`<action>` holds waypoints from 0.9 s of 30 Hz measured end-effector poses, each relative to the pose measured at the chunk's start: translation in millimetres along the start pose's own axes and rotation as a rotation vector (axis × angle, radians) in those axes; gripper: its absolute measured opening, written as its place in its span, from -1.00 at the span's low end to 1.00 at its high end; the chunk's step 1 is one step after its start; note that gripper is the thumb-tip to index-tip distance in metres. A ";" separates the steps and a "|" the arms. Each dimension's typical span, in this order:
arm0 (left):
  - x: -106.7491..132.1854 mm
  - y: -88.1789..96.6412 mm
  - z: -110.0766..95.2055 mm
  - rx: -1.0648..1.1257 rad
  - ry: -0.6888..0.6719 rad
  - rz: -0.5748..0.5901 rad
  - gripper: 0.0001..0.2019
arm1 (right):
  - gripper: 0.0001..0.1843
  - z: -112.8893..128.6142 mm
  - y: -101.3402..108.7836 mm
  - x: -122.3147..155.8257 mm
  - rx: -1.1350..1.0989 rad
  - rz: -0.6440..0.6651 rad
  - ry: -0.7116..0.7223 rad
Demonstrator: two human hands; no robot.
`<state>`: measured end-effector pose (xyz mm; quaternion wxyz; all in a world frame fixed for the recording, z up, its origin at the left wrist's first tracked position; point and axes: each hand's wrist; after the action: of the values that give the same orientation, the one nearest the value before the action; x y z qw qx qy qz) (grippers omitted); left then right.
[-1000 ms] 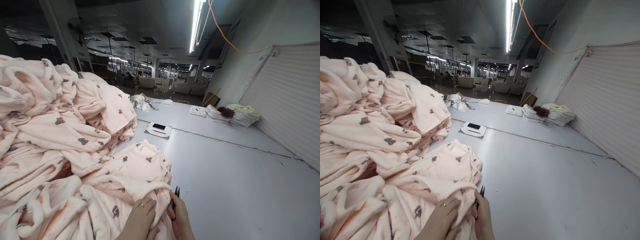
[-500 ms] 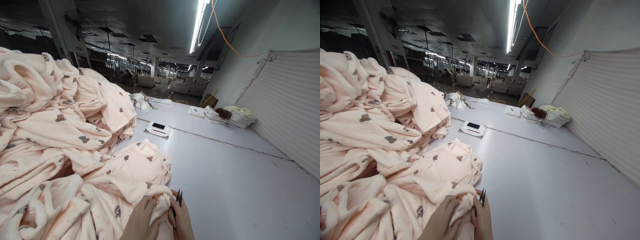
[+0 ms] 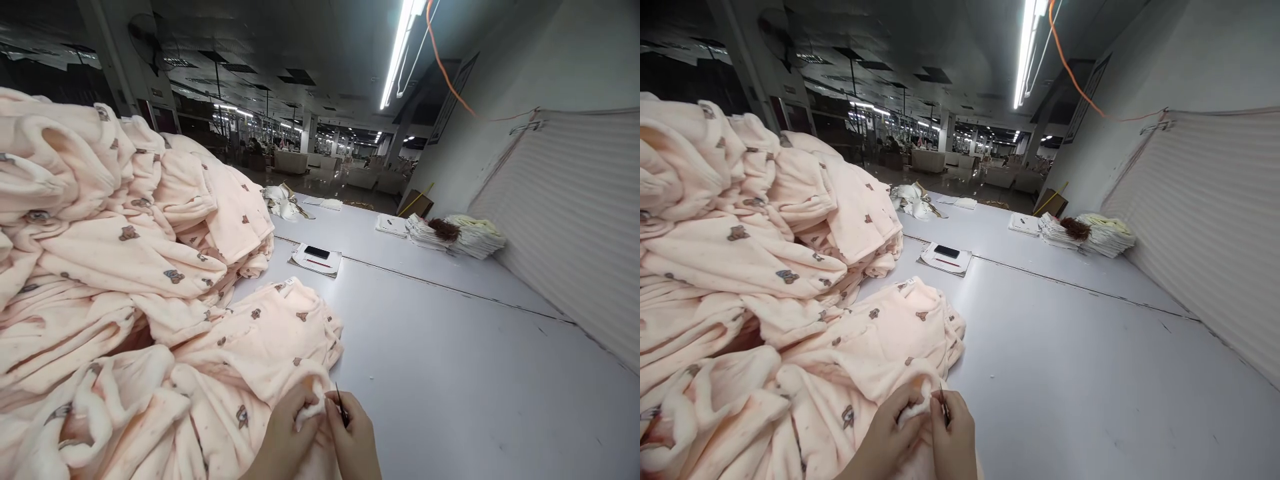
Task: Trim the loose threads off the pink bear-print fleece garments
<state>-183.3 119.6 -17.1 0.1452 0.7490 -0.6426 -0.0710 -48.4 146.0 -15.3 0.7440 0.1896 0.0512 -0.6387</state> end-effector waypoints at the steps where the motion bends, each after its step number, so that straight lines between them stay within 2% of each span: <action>1: 0.3 0.9 0.3 0.020 0.008 0.001 -0.96 | -0.70 -0.2 -0.2 -2.6 -0.059 0.028 -0.058; 3: 0.2 2.7 2.2 0.073 0.002 -0.005 -0.97 | -0.67 0.7 -1.6 -5.9 -0.149 0.052 -0.118; 6: -0.8 4.9 4.9 0.195 -0.023 -0.019 -0.96 | -0.67 3.5 -5.2 -4.1 -0.143 -0.023 -0.084; 10: 0.6 7.3 -1.2 0.188 -0.056 0.008 -0.90 | -0.74 -1.1 -9.6 7.0 0.009 -0.115 0.099; 14: 4.4 8.4 -11.6 0.094 -0.133 0.019 -0.83 | -0.72 -17.9 -9.1 13.0 0.297 -0.066 0.336; 17: 5.3 7.4 -13.9 0.081 -0.111 0.004 -0.85 | -0.73 -30.3 -5.0 11.0 0.505 0.009 0.478; 19: 4.8 6.5 -13.6 0.074 -0.081 -0.001 -0.88 | -0.78 -35.4 -2.5 9.1 0.551 0.042 0.518; 22: 3.5 5.7 -12.9 0.062 -0.037 -0.001 -0.90 | -0.79 -37.8 -1.6 9.4 0.511 0.024 0.496; 27: 1.1 4.6 -9.6 0.088 0.010 0.017 -0.95 | -0.79 -32.8 -5.0 14.8 0.198 -0.034 0.290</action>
<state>-184.7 119.1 -6.5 0.1158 0.7496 -0.6506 -0.0377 -45.1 143.1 -51.3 0.6958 0.3511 0.0980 -0.6189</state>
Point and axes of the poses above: each hand's wrist, its own x-axis away from the middle knuckle, its own y-axis out of the back of the hand, z = x × y, and after that the axes turned 12 degrees about y, right-handed
